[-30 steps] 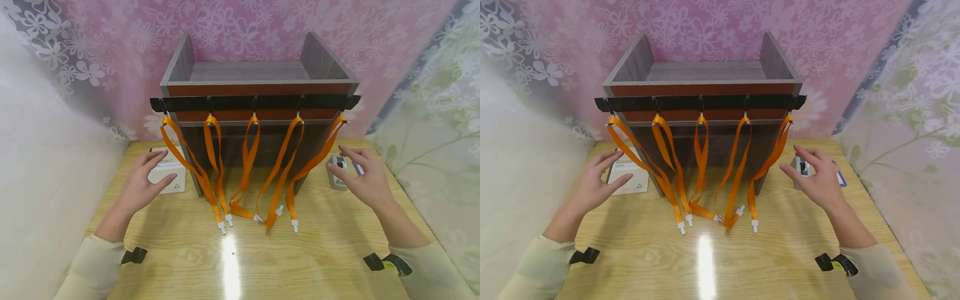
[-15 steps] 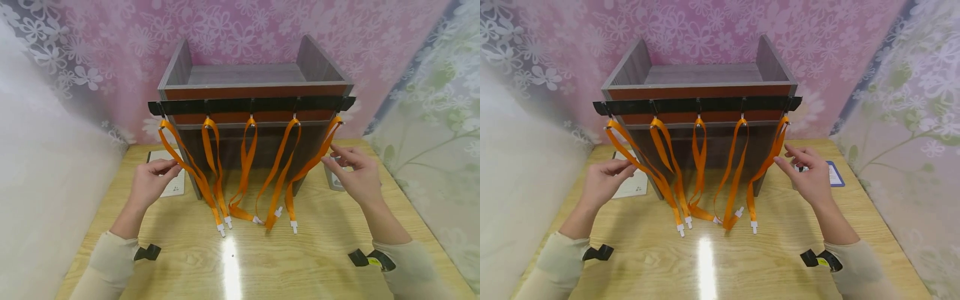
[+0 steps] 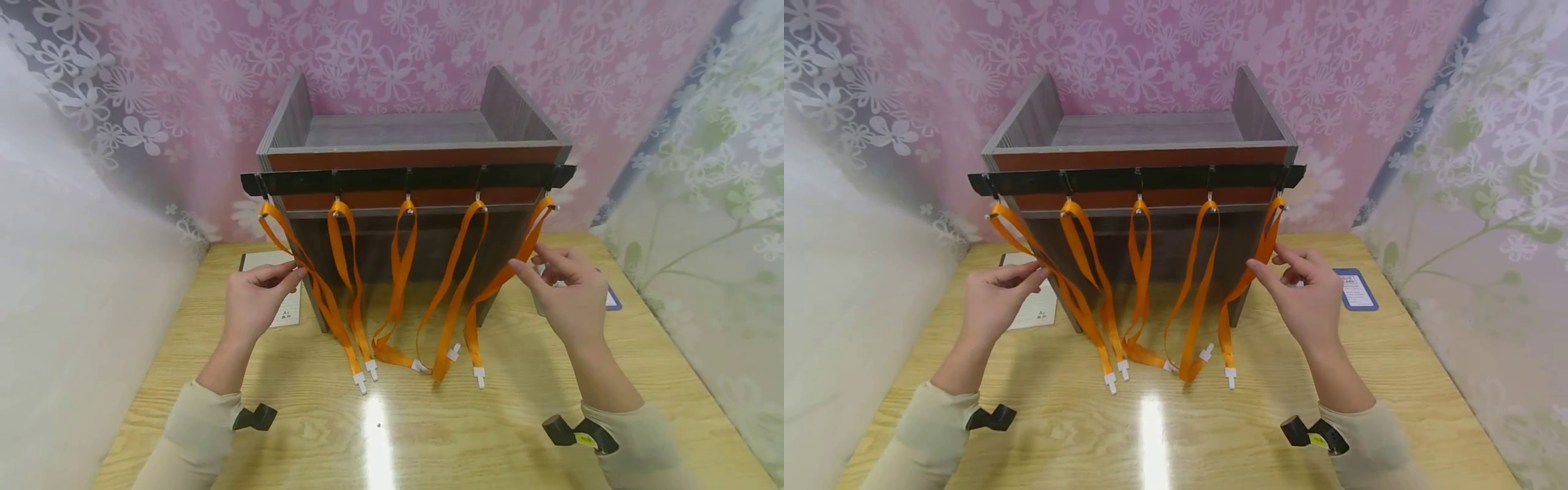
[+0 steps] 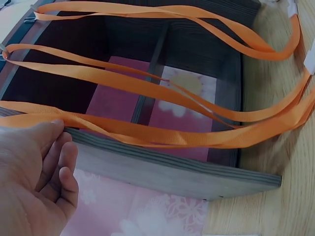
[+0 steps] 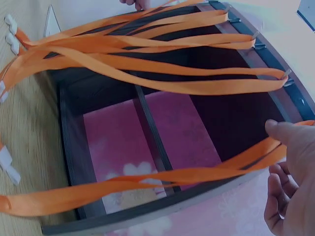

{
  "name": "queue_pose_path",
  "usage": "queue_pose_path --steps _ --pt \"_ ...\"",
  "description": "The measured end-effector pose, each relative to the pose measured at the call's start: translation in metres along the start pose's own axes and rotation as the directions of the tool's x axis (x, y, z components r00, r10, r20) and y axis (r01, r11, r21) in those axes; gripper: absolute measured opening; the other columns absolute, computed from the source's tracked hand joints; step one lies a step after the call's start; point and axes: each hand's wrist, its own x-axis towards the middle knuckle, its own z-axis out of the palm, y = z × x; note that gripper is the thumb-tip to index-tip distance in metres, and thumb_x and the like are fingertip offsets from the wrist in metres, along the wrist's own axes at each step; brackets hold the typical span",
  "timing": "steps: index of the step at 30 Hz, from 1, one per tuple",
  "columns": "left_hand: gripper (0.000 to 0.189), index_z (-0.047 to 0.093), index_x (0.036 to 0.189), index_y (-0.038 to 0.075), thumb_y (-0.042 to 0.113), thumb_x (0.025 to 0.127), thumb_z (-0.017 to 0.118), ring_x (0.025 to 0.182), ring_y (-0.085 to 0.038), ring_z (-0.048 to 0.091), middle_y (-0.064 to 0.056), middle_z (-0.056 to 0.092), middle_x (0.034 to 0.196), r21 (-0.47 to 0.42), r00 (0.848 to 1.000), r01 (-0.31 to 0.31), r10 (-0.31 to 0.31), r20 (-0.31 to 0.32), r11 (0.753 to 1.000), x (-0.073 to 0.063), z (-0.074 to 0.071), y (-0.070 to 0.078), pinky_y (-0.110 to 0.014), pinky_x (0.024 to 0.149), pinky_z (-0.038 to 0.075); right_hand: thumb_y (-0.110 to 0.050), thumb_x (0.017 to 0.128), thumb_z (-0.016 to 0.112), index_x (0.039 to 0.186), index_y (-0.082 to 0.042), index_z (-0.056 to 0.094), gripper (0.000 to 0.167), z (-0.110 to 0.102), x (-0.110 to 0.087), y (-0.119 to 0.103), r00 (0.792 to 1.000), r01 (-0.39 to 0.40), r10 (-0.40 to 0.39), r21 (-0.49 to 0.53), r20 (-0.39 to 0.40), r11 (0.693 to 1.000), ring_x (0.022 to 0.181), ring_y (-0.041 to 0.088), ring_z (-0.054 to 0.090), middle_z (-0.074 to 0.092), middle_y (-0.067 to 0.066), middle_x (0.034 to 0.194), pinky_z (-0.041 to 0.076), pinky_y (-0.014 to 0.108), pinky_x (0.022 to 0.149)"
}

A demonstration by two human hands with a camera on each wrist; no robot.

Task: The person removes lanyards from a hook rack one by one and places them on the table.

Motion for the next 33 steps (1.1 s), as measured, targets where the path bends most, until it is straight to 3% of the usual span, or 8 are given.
queue_pose_path --steps 3,13,19,28,33 --pt "0.027 0.081 0.102 0.009 0.029 0.085 0.082 0.071 0.001 0.071 0.017 0.075 0.077 -0.011 0.999 0.009 -0.01 -0.03 1.0 0.0 0.003 0.001 -0.018 0.063 0.055 -0.004 0.075 0.087 0.108 -0.008 0.079 0.034 0.004 -0.001 -0.002 0.999 -0.016 0.015 -0.032 -0.029 0.999 0.058 0.0 0.052 0.064 -0.017 0.081 0.043 0.011 0.059" --pt "0.023 0.082 0.097 0.009 0.027 0.082 0.084 0.067 0.005 0.067 -0.014 0.077 0.083 0.021 0.995 -0.027 0.029 -0.098 0.999 -0.002 0.009 0.005 -0.016 0.056 0.052 -0.004 0.079 0.084 0.096 0.0 0.08 0.018 0.006 0.001 0.002 0.998 -0.027 0.026 -0.026 -0.057 0.999 0.056 -0.005 0.056 0.064 -0.027 0.077 0.047 0.008 0.059" --pt "0.024 0.082 0.097 0.008 0.027 0.083 0.083 0.066 0.008 0.065 -0.016 0.077 0.084 0.067 0.994 -0.032 0.039 -0.107 0.997 -0.003 0.009 0.006 -0.017 0.054 0.051 -0.005 0.082 0.081 0.094 -0.001 0.08 0.013 0.007 0.001 0.001 0.999 -0.04 0.039 -0.005 -0.033 0.999 0.055 -0.002 0.056 0.066 -0.025 0.078 0.044 0.011 0.054" --pt "0.026 0.081 0.099 0.006 0.027 0.084 0.082 0.065 0.008 0.065 -0.016 0.077 0.083 0.073 0.996 -0.024 0.031 -0.088 0.997 -0.003 0.008 0.01 -0.017 0.054 0.052 -0.013 0.077 0.087 0.093 -0.003 0.081 0.019 0.013 0.001 -0.01 0.997 -0.074 0.07 -0.099 -0.044 0.992 0.056 -0.007 0.056 0.063 -0.028 0.077 0.042 0.01 0.05" --pt "0.026 0.081 0.098 0.006 0.027 0.084 0.082 0.065 0.008 0.066 -0.018 0.077 0.083 0.048 0.997 -0.031 0.035 -0.076 0.998 -0.002 0.008 0.009 -0.018 0.054 0.053 -0.015 0.082 0.084 0.09 -0.004 0.081 0.014 0.012 0.004 -0.004 0.994 -0.107 0.106 -0.046 -0.025 0.993 0.052 -0.002 0.055 0.065 -0.029 0.075 0.04 0.014 0.046"
